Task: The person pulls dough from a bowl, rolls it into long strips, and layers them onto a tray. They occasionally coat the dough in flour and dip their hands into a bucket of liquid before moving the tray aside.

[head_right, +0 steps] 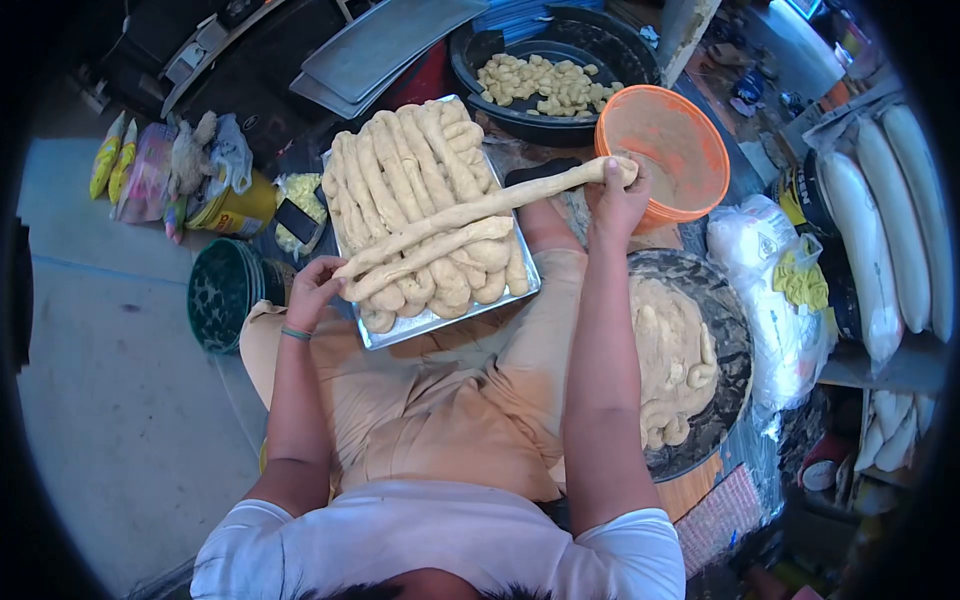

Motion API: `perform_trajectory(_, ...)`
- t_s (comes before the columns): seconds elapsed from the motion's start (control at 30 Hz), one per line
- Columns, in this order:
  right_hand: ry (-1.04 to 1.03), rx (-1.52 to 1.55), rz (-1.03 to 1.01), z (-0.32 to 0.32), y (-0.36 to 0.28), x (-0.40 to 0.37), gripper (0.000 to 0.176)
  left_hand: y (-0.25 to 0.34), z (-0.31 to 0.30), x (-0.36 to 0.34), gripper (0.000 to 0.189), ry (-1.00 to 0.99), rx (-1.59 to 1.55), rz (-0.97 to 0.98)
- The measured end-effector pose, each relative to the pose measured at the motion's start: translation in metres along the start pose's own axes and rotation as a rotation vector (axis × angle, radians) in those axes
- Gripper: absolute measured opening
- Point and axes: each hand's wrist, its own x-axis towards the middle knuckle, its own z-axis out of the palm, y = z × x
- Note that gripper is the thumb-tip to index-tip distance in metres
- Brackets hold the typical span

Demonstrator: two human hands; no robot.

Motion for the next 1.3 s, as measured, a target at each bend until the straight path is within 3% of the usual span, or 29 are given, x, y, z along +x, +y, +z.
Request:
perform_trajectory(0.1,-0.133,-0.489,-0.360,0.033,-0.003,-0.010,0.032,-0.007,0.001,0.001,0.028,0.029,0.179,0.041)
perform_trajectory(0.13,-0.324,-0.429,-0.261,0.057,-0.021,-0.029,0.032,-0.001,0.005,0.002,0.029,0.051,0.240,0.072)
perform_trajectory(0.17,-0.465,-0.521,-0.286,0.081,-0.034,-0.052,0.038,0.004,0.010,0.002,0.029,0.072,0.300,0.101)
perform_trajectory(0.27,-1.248,-0.626,-0.064,0.110,-0.004,-0.072,0.055,0.011,0.020,0.007,0.033,0.126,0.502,0.304)
perform_trajectory(0.33,-1.358,-1.062,-0.436,0.115,0.013,-0.076,0.062,0.021,0.029,0.007,0.040,0.103,0.563,0.369)
perform_trajectory(0.43,-1.328,-1.284,-0.321,0.104,0.017,-0.072,0.074,0.027,0.043,0.008,0.053,0.096,0.656,0.457)
perform_trajectory(0.53,-1.369,-1.121,-0.135,0.099,-0.002,-0.071,0.088,0.027,0.049,0.005,0.071,0.036,0.816,0.445)
perform_trajectory(0.63,-1.457,-1.372,-0.276,0.106,-0.022,-0.082,0.090,0.036,0.062,-0.002,0.075,0.027,0.975,0.422)
perform_trajectory(0.73,-1.529,-1.312,-0.411,0.104,0.002,-0.084,0.087,0.034,0.062,0.000,0.080,0.008,0.952,0.325)
perform_trajectory(0.8,-1.656,-1.337,-0.265,0.109,-0.001,-0.077,0.086,0.041,0.058,0.003,0.082,-0.072,0.969,0.250)
perform_trajectory(0.83,-1.719,-1.349,-0.188,0.111,-0.006,-0.074,0.085,0.047,0.057,0.006,0.082,-0.073,0.964,0.235)
perform_trajectory(0.9,-1.733,-1.351,-0.277,0.107,-0.007,-0.071,0.086,0.059,0.062,0.015,0.081,-0.086,0.955,0.203)
perform_trajectory(1.0,-1.583,-1.337,-0.399,0.086,0.003,-0.063,0.089,0.056,0.087,0.040,0.079,0.042,0.786,0.541)
perform_trajectory(1.03,-1.508,-1.329,-0.435,0.079,0.006,-0.061,0.090,0.052,0.091,0.047,0.077,0.020,0.842,0.565)
perform_trajectory(1.1,-1.479,-1.268,-0.271,0.069,0.009,-0.054,0.093,0.049,0.100,0.059,0.073,-0.032,0.951,0.619)
perform_trajectory(1.2,-1.411,-1.180,-0.168,0.060,0.010,-0.049,0.092,0.063,0.096,0.068,0.065,-0.216,0.886,0.329)
perform_trajectory(1.23,-1.390,-1.148,-0.158,0.058,0.011,-0.049,0.090,0.067,0.096,0.068,0.048,-0.225,0.910,0.326)
perform_trajectory(1.3,-1.375,-1.068,-0.085,0.055,0.016,-0.046,0.087,0.053,0.087,0.078,0.040,-0.262,0.674,0.237)
